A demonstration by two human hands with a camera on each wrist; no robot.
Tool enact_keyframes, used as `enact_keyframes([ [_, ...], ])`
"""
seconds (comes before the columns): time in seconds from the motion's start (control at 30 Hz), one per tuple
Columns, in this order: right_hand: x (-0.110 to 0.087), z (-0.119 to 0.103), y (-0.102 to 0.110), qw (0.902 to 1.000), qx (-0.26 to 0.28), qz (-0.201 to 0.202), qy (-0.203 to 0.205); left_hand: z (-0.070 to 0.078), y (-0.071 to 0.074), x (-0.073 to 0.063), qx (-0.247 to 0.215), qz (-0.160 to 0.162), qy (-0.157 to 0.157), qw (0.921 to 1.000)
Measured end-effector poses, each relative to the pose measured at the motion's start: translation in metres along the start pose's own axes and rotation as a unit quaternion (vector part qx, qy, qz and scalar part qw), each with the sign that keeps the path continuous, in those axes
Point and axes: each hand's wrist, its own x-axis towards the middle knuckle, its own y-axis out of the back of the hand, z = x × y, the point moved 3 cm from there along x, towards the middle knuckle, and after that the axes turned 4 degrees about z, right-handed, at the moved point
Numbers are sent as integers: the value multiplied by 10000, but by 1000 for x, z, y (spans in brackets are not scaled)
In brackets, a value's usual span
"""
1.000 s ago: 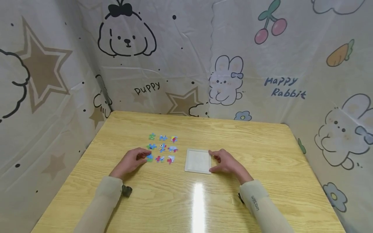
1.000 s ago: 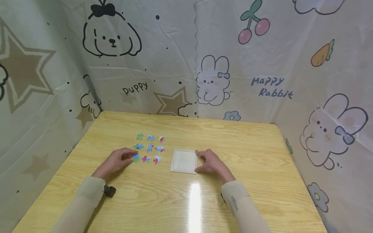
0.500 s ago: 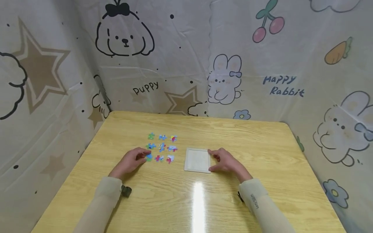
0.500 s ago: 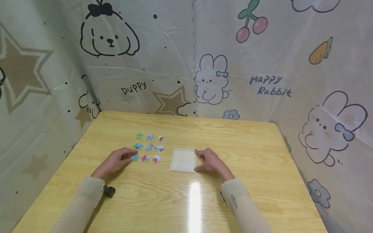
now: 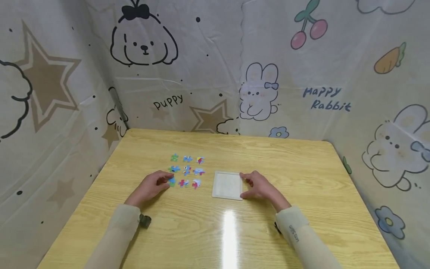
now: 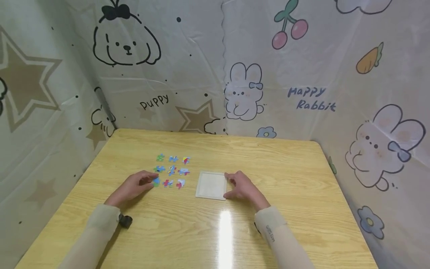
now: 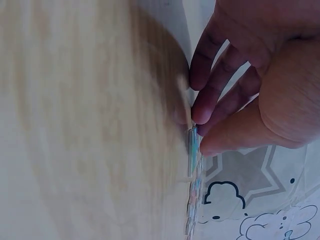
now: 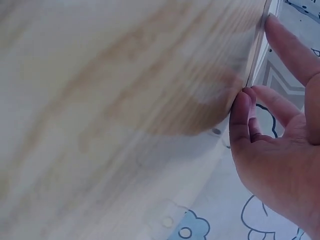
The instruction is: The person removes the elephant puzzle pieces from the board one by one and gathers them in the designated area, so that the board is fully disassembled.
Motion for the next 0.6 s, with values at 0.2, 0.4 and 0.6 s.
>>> enact_keyframes([
  [0.2, -4, -1, 7, 9989, 236, 83, 391, 1, 8, 4, 84, -88, 119, 9999],
  [0.4, -19, 8, 38, 9944, -272, 677, 766, 1, 35, 10, 1038, -62, 35, 9946],
  [0.6, -35, 18, 89, 9646, -1710, 1553, 1276, 0, 81, 19, 2858, 426, -342, 9567],
])
